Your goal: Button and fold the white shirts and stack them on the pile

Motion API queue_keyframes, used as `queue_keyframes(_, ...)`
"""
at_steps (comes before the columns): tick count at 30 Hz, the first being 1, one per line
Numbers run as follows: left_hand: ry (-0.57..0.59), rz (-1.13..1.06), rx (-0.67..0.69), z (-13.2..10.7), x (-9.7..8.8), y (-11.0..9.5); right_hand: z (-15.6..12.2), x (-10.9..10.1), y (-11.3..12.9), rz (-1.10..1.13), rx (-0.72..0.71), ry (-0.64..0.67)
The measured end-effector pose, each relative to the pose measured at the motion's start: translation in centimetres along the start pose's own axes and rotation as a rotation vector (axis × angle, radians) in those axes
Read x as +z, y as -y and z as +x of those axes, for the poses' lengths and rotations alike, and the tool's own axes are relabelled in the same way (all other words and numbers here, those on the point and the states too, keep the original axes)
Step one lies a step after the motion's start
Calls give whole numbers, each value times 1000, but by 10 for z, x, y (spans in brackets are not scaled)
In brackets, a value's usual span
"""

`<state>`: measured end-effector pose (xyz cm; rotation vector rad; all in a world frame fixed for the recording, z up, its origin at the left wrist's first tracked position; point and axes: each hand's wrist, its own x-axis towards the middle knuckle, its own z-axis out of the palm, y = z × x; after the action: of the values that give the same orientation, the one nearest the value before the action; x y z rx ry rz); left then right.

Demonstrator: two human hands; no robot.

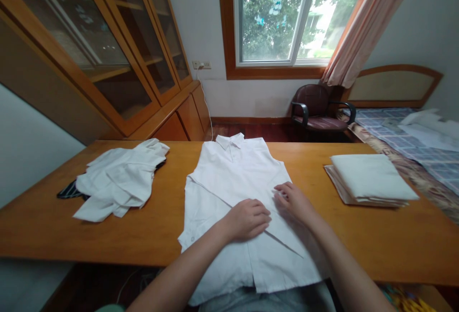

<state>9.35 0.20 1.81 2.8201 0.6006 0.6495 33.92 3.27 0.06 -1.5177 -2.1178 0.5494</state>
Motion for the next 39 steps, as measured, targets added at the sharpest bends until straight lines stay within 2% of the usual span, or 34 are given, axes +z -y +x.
queue_keyframes(3, -98, 15, -196, -11, -9, 18, -2, 22, 15, -96, -99, -64)
queue_keyframes(6, -176, 104, -421, -27, -15, 43, -7, 34, 23, -197, -121, -102)
queue_keyframes(8, -145, 213, -556, -38, -17, 59, -10, 36, 23, -261, -139, -98)
queue_keyframes(11, -28, 326, -704, -51, -16, 73, -11, 32, 19, -312, -173, -72)
queue_keyframes(15, 40, 376, -733, -60, -9, 70, -8, 20, 7, -339, -213, -26)
queue_keyframes(19, 55, 406, -764, -58, 1, 56, 0, 11, -8, -351, -264, 13)
queue_keyframes(22, 40, 423, -818, -54, 6, 47, 6, 9, -12, -378, -250, 4)
queue_keyframes(24, 28, 423, -852, -51, 7, 43, 6, 10, -4, -407, -200, -39)
queue_keyframes(27, 12, 420, -894, -47, 8, 39, -2, 14, 24, -453, -112, -103)
queue_keyframes(32, -24, 417, -936, -45, 10, 38, -27, 26, 69, -455, -75, -24)
queue_keyframes(35, -28, 410, -942, -44, 10, 39, -36, 33, 73, -460, -50, -35)
queue_keyframes(39, -22, 409, -981, -43, 10, 38, -38, 37, 64, -477, 3, -84)
